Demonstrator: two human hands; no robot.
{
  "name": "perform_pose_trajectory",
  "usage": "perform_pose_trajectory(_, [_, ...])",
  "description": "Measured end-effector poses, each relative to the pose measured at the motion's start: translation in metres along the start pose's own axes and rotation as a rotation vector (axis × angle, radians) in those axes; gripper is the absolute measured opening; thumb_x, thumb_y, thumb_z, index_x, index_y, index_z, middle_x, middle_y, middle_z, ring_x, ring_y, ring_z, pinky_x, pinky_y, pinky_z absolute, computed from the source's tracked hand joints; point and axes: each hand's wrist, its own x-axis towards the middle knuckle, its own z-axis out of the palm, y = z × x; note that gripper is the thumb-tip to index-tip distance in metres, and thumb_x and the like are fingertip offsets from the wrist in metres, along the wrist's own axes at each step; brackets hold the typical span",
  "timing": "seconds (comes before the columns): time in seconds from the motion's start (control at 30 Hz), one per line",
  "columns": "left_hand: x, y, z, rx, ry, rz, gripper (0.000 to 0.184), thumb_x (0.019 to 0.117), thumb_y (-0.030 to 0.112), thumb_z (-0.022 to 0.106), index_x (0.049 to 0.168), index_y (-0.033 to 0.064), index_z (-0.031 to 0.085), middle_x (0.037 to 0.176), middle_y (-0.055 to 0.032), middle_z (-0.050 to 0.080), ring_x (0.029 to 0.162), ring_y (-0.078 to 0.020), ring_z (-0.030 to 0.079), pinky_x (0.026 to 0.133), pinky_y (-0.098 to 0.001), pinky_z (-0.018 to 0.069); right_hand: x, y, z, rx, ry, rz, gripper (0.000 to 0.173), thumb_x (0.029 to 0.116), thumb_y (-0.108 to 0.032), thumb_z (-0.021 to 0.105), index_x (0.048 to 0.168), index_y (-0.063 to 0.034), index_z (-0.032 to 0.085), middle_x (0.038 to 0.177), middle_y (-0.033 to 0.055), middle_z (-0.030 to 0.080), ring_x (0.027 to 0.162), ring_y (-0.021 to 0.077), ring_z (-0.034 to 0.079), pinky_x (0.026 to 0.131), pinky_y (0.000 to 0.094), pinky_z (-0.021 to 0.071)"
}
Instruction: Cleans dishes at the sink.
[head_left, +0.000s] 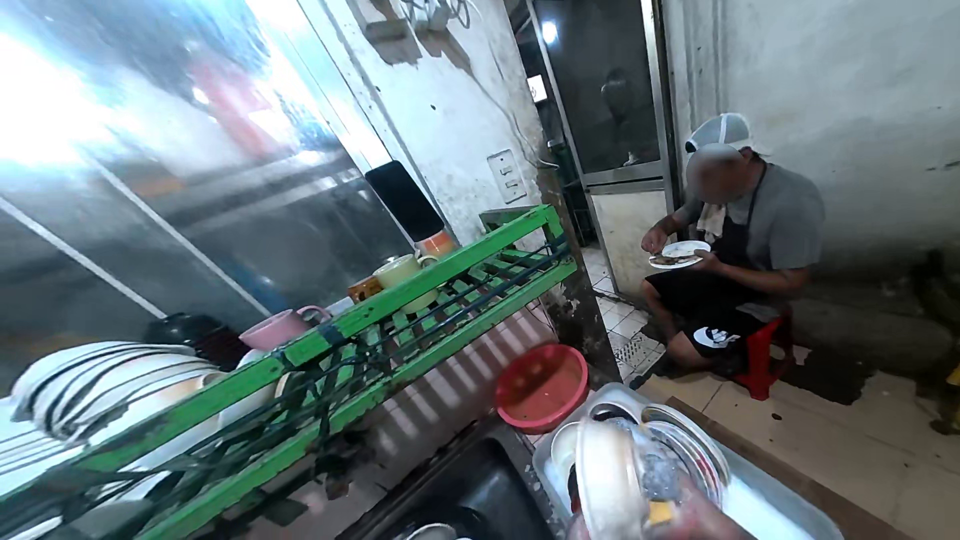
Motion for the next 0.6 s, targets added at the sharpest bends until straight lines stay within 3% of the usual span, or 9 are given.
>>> perform_pose_trajectory(0.07, [0.013,-0.008,0.005,0.182,0.100,0.066,0.043,0.0808,0.008,0.077,0.116,-0.0062,0.058,0.097,-0.0035,0.072,0.091,-0.0063,0.069,0.085,-0.0275,0.0591,0.000,0.019,0.013,0.096,0.078,0.044,0.046,0.1103,-0.021,0.015,0.097,-0.0149,0.058,0.079,-0.0013,0.069,0.075,0.0079,0.068,0.070,0.0290,0.0600])
perform_pose_trajectory(0.13, [0.028,-0.008,0.008,0.351,0.247,0.058,0.049,0.0884,0.015,0.072,0.125,-0.0133,0.056,0.106,-0.0158,0.069,0.095,-0.0124,0.068,0.089,-0.0311,0.0576,0.003,0.028,0.023,0.017,0.167,0.049,0.041,0.1111,-0.020,0.020,0.099,-0.0119,0.058,0.080,0.0015,0.067,0.075,0.0111,0.066,0.069,0.0326,0.0588])
perform_pose_trajectory(0.2, [0.040,-0.010,0.002,0.304,0.387,0.067,0.049,0.0942,0.015,0.065,0.132,-0.0122,0.051,0.110,-0.0176,0.068,0.097,-0.0142,0.068,0.089,-0.0317,0.0579,0.002,0.023,0.028,-0.363,0.310,0.008,0.028,0.1106,-0.018,0.036,0.116,-0.0051,0.061,0.095,0.0054,0.068,0.086,0.0123,0.067,0.078,0.0333,0.0583])
perform_pose_trajectory(0.27, [0.041,-0.001,-0.002,0.139,0.478,0.042,0.045,0.0999,0.013,0.057,0.137,-0.0083,0.044,0.109,-0.0153,0.065,0.093,-0.0134,0.068,0.084,-0.0312,0.0586,0.009,0.006,0.024,-0.831,0.337,-0.055,0.036,0.1020,-0.020,0.059,0.133,-0.0003,0.059,0.117,0.0110,0.068,0.107,0.0153,0.066,0.096,0.0358,0.0551])
perform_pose_trajectory(0.33, [0.032,0.004,0.002,0.063,0.499,-0.022,0.041,0.1069,0.019,0.047,0.140,-0.0053,0.044,0.110,-0.0145,0.066,0.095,-0.0138,0.069,0.085,-0.0334,0.0597,0.021,-0.009,0.023,-1.102,0.397,-0.069,0.046,0.0946,-0.026,0.072,0.131,-0.0005,0.061,0.119,0.0147,0.069,0.110,0.0208,0.066,0.097,0.0411,0.0544])
perform_pose_trajectory(0.4, [0.025,-0.003,0.009,0.054,0.483,-0.090,0.043,0.1095,0.025,0.042,0.139,-0.0048,0.047,0.112,-0.0166,0.066,0.097,-0.0174,0.068,0.088,-0.0378,0.0581,0.023,-0.018,0.034,-1.285,0.436,-0.039,0.049,0.0925,-0.027,0.074,0.131,0.0002,0.061,0.124,0.0185,0.067,0.117,0.0269,0.064,0.103,0.0461,0.0506])
perform_pose_trajectory(0.47, [0.029,-0.010,0.009,-0.013,0.495,-0.113,0.042,0.1106,0.028,0.040,0.133,-0.0045,0.054,0.109,-0.0178,0.067,0.096,-0.0211,0.069,0.087,-0.0416,0.0588,0.009,-0.016,0.041,-1.453,0.302,-0.121,0.050,0.0909,-0.020,0.074,0.133,0.0032,0.061,0.132,0.0225,0.063,0.127,0.0316,0.059,0.111,0.0469,0.0454])
perform_pose_trajectory(0.53, [0.036,-0.008,0.001,-0.163,0.493,-0.106,0.042,0.1116,0.029,0.037,0.130,-0.0028,0.057,0.110,-0.0173,0.069,0.099,-0.0230,0.070,0.087,-0.0435,0.0598,-0.003,-0.009,0.030,-1.555,0.078,-0.291,0.049,0.0845,-0.015,0.077,0.128,0.0047,0.065,0.131,0.0254,0.063,0.127,0.0357,0.059,0.112,0.0481,0.0453])
perform_pose_trajectory(0.6, [0.038,0.000,-0.007,-0.319,0.461,-0.086,0.043,0.1122,0.030,0.033,0.130,-0.0005,0.057,0.111,-0.0169,0.070,0.100,-0.0246,0.071,0.087,-0.0456,0.0602,-0.006,-0.014,0.017,-1.662,-0.063,-0.330,0.045,0.0854,-0.021,0.079,0.123,0.0023,0.069,0.128,0.0240,0.066,0.124,0.0361,0.061,0.110,0.0493,0.0462])
